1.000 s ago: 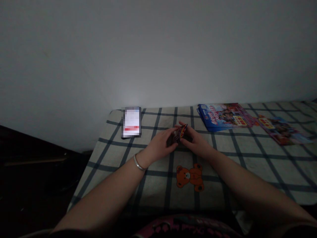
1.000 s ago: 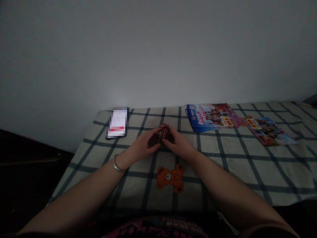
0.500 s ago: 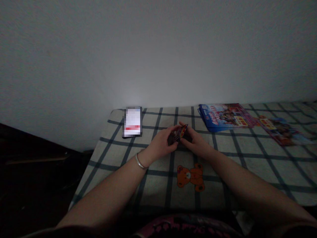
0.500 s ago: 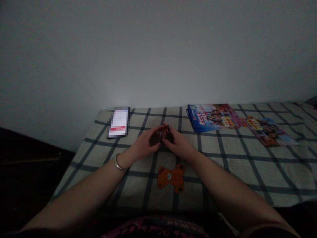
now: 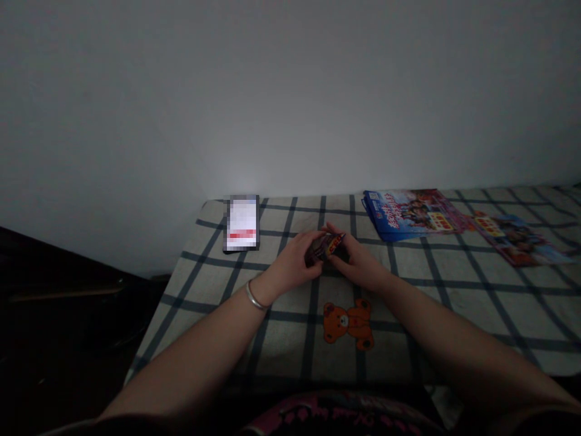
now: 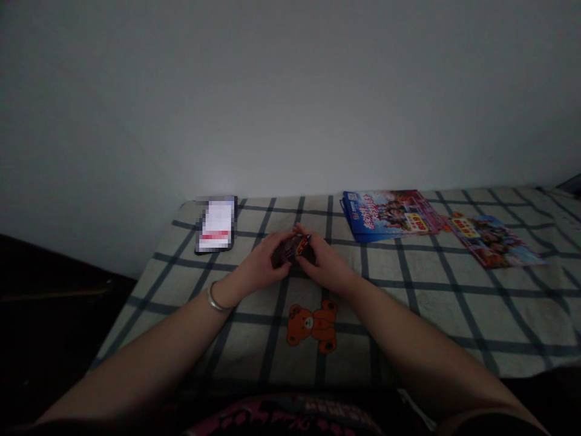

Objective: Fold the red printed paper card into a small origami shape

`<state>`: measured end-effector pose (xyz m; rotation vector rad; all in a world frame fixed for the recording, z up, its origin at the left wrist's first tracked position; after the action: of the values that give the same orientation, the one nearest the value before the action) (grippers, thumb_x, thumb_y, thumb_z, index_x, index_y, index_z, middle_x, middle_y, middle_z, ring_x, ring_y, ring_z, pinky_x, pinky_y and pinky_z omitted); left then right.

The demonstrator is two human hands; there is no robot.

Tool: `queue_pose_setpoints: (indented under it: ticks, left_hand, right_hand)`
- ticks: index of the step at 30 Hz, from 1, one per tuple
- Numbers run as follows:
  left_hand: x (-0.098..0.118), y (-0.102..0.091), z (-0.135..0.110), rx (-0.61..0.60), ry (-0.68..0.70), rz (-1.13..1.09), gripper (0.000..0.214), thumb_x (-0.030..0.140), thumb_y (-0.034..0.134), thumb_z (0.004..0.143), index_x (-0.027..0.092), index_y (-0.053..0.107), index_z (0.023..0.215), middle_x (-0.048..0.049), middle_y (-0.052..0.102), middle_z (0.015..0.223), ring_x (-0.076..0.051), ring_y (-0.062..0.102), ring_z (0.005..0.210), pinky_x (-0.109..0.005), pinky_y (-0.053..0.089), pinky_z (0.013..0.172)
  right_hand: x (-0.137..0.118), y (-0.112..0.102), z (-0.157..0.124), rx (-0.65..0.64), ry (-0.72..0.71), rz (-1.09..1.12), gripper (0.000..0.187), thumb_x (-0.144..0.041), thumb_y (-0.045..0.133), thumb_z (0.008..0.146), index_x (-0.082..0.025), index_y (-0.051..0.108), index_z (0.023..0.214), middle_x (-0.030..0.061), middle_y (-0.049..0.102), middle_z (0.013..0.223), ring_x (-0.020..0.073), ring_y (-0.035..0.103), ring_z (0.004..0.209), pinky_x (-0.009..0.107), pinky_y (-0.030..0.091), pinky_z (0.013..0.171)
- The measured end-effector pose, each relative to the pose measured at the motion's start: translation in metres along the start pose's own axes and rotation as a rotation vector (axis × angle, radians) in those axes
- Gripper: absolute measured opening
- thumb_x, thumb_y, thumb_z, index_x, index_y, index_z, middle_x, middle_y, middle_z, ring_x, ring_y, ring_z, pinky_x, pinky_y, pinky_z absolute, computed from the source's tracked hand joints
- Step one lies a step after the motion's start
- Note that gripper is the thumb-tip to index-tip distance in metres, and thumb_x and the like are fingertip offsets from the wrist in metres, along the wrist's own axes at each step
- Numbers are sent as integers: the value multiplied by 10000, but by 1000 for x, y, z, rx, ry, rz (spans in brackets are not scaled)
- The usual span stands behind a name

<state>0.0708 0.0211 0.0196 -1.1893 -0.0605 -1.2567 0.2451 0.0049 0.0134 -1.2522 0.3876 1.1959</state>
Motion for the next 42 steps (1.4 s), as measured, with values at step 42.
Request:
queue_pose_setpoints:
  ticks: [42]
  left_hand:
    - [17, -2, -5, 78, -57, 46, 587, 168, 591, 800, 221, 438, 1365, -101, 476, 1340, -261, 485, 1242, -478, 431, 1081]
  right_hand:
    - [-3, -3, 5, -56, 71, 47, 316, -148, 501, 838, -215, 627, 1120, 45, 708, 1092, 228, 646, 1020, 393, 509, 922]
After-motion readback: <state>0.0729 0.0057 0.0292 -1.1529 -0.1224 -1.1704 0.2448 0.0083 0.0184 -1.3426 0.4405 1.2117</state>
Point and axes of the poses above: each hand's wrist, its own z-axis towards the middle knuckle, its own y-axis out of the palm, x = y × z, the point moved 3 cm from there along z, towards the middle knuckle
